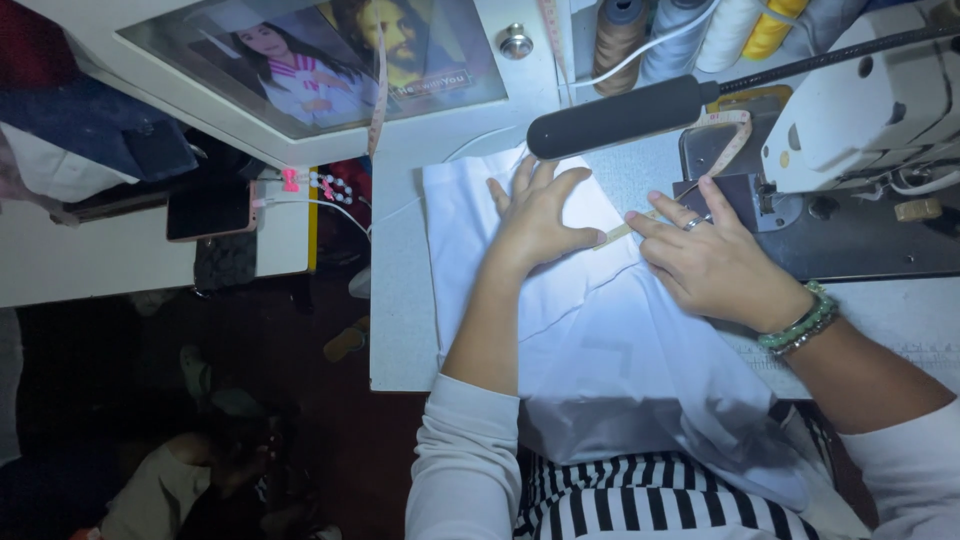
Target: Measuring and marking a white garment on a sewing workstation using a tape measure and a marking tool.
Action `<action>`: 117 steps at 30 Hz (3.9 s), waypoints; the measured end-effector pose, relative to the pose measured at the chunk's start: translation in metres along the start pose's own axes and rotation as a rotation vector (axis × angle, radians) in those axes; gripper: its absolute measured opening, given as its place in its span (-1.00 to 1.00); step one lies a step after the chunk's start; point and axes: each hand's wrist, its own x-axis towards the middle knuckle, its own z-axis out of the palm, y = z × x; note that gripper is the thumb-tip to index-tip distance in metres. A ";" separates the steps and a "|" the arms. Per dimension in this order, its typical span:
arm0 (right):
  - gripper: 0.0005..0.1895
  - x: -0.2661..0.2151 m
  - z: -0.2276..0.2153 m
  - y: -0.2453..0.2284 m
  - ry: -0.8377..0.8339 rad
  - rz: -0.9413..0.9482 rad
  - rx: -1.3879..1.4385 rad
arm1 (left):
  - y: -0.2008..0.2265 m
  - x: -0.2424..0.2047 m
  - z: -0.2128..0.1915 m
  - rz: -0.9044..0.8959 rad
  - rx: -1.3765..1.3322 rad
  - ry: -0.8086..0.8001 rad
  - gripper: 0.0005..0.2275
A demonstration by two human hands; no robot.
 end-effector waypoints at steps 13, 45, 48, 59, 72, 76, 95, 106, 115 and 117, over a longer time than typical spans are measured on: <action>-0.80 0.000 -0.008 0.011 -0.009 0.020 0.154 | -0.006 0.008 0.007 -0.042 0.106 -0.053 -0.25; -0.86 0.028 0.015 0.004 0.305 0.582 1.350 | -0.004 0.005 0.001 -0.021 -0.001 0.007 -0.17; -0.79 0.022 -0.003 -0.005 0.130 0.639 0.817 | -0.006 0.007 0.002 -0.030 0.015 0.005 -0.15; -0.87 0.024 -0.013 -0.012 0.015 0.451 0.513 | -0.005 0.006 -0.002 -0.003 0.002 0.010 -0.17; -0.94 0.045 -0.014 -0.035 0.096 0.424 0.770 | -0.002 0.018 -0.002 -0.061 0.059 -0.001 -0.07; -0.92 0.046 -0.015 -0.044 0.088 0.332 0.590 | -0.003 0.018 -0.002 -0.049 0.095 -0.005 -0.04; -0.85 0.044 0.029 -0.032 0.085 0.063 0.089 | -0.007 0.019 -0.001 -0.018 0.085 0.007 -0.03; -0.94 0.014 -0.016 -0.002 0.017 0.340 0.172 | 0.004 0.014 -0.014 -0.084 0.144 -0.085 -0.03; -0.70 0.003 -0.038 -0.010 0.179 0.175 -0.333 | -0.001 0.016 -0.012 -0.090 0.238 -0.139 -0.02; -0.71 0.007 -0.034 -0.028 0.223 0.066 -0.289 | -0.008 0.014 -0.005 -0.078 0.236 -0.141 -0.01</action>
